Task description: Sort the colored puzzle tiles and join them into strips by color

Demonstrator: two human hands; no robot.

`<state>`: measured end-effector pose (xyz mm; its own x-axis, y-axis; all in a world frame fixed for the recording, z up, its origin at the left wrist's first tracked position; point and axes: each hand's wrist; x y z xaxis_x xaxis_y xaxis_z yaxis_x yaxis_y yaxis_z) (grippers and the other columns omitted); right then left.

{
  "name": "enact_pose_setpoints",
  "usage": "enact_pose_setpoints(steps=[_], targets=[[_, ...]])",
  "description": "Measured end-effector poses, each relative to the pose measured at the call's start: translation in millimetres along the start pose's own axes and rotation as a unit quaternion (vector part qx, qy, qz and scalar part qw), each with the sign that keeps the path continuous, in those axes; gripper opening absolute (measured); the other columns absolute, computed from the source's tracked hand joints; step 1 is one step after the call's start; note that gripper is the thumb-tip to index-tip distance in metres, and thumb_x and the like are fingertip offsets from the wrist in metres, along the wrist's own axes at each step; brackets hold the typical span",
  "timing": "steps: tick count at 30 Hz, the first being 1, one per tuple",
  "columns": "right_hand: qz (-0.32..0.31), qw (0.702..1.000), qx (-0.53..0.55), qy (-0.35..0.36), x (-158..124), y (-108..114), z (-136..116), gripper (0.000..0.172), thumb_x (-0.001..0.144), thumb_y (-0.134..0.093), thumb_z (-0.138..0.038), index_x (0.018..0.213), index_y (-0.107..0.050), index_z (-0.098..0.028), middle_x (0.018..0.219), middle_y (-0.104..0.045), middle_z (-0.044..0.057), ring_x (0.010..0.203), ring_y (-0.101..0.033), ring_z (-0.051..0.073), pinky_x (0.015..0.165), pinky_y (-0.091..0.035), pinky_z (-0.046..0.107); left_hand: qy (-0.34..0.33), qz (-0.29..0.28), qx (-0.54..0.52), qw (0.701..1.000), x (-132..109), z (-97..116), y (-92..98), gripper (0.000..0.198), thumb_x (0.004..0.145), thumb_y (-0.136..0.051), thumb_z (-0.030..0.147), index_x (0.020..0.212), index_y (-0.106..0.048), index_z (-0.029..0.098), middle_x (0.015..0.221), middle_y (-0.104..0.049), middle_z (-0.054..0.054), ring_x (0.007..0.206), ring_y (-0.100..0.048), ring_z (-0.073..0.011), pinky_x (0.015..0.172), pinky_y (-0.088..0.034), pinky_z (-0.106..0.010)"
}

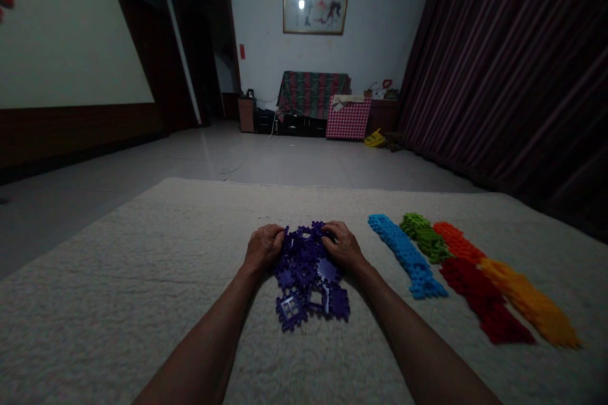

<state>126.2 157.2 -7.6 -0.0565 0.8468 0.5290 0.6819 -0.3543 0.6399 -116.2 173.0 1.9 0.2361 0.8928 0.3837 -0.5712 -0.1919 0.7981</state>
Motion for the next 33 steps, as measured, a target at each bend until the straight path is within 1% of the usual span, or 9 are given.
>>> enact_pose_setpoints(steps=[2,9,11,14,18,22,28,31,33], targets=[[0.003,1.0,-0.005,-0.005,0,0,-1,0.022,0.076,-0.056,-0.02,0.095,-0.068,-0.02,0.106,-0.063,0.007,0.102,-0.06,0.02,0.096,-0.047,0.037,0.001,-0.003,0.002,1.0,0,0,0.5,0.026,0.09,-0.046,0.026,0.094,-0.072,0.023,0.099,-0.073,-0.005,0.099,-0.064,-0.0192,0.092,-0.045,-0.03],[-0.008,0.998,-0.043,-0.048,-1,0,-4,0.033,0.074,-0.058,-0.021,0.106,-0.066,-0.02,0.099,-0.062,0.007,0.097,-0.06,0.021,0.093,-0.048,0.037,-0.006,-0.003,0.004,1.0,0,1,1.6,0.027,0.089,-0.046,0.027,0.094,-0.073,0.023,0.099,-0.073,-0.006,0.096,-0.065,-0.0196,0.089,-0.046,-0.029],[0.021,0.998,-0.04,-0.046,-1,-1,-4,0.035,0.074,-0.057,-0.023,0.108,-0.065,-0.02,0.101,-0.062,0.008,0.099,-0.059,0.022,0.093,-0.048,0.038,-0.007,-0.005,0.002,1.0,0,1,1.3,0.028,0.089,-0.046,0.027,0.094,-0.073,0.024,0.098,-0.073,-0.005,0.096,-0.065,-0.0193,0.089,-0.046,-0.029],[0.062,0.997,-0.025,-0.035,1,-3,-3,0.039,0.076,-0.057,-0.029,0.112,-0.063,-0.017,0.115,-0.059,0.012,0.112,-0.056,0.025,0.099,-0.046,0.04,-0.01,-0.004,-0.007,1.0,0,1,1.2,0.028,0.089,-0.046,0.027,0.095,-0.073,0.023,0.1,-0.073,-0.005,0.096,-0.065,-0.0193,0.089,-0.046,-0.029],[0.017,0.999,-0.034,-0.038,3,-6,-3,0.046,0.076,-0.061,-0.032,0.12,-0.06,-0.016,0.13,-0.057,0.013,0.124,-0.05,0.027,0.108,-0.039,0.044,-0.003,0.004,-0.006,1.0,-1,2,1.1,0.028,0.089,-0.046,0.027,0.096,-0.073,0.022,0.102,-0.073,-0.006,0.098,-0.065,-0.0205,0.091,-0.046,-0.031],[-0.032,0.997,-0.057,-0.035,5,-5,-5,0.035,0.079,-0.059,-0.026,0.113,-0.063,-0.021,0.121,-0.064,0.009,0.116,-0.056,0.024,0.103,-0.042,0.042,0.001,0.005,0.0,1.0,-1,1,0.0,0.027,0.088,-0.048,0.026,0.097,-0.073,0.023,0.105,-0.073,-0.006,0.101,-0.064,-0.0206,0.094,-0.045,-0.031],[-0.042,0.997,-0.059,-0.019,4,-1,-7,0.024,0.082,-0.056,-0.023,0.105,-0.065,-0.023,0.114,-0.066,0.007,0.11,-0.058,0.021,0.098,-0.044,0.038,-0.003,0.001,0.004,1.0,0,3,1.0,0.027,0.088,-0.048,0.026,0.096,-0.073,0.024,0.103,-0.073,-0.006,0.1,-0.064,-0.0206,0.093,-0.046,-0.03],[-0.043,0.997,-0.067,-0.026,4,-2,-13,0.025,0.082,-0.06,-0.029,0.106,-0.064,-0.022,0.116,-0.064,0.008,0.111,-0.057,0.021,0.097,-0.043,0.037,-0.002,0.004,0.009,1.0,0,4,1.8,0.028,0.087,-0.048,0.026,0.095,-0.074,0.023,0.103,-0.073,-0.007,0.1,-0.064,-0.0216,0.093,-0.046,-0.031],[-0.046,0.995,-0.078,-0.046,5,-4,-20,0.027,0.081,-0.062,-0.036,0.103,-0.065,-0.02,0.111,-0.065,0.009,0.106,-0.058,0.023,0.094,-0.044,0.037,-0.003,0.004,0.011,1.0,0,4,1.5,0.028,0.087,-0.047,0.026,0.096,-0.074,0.022,0.103,-0.073,-0.007,0.1,-0.064,-0.0218,0.093,-0.046,-0.031]])
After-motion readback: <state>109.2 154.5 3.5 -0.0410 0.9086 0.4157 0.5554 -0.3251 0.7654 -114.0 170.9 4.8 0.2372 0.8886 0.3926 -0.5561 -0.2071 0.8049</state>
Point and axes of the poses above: each hand's wrist, its own x-axis towards the middle knuckle, its own y-axis out of the back of the hand, z = x × y
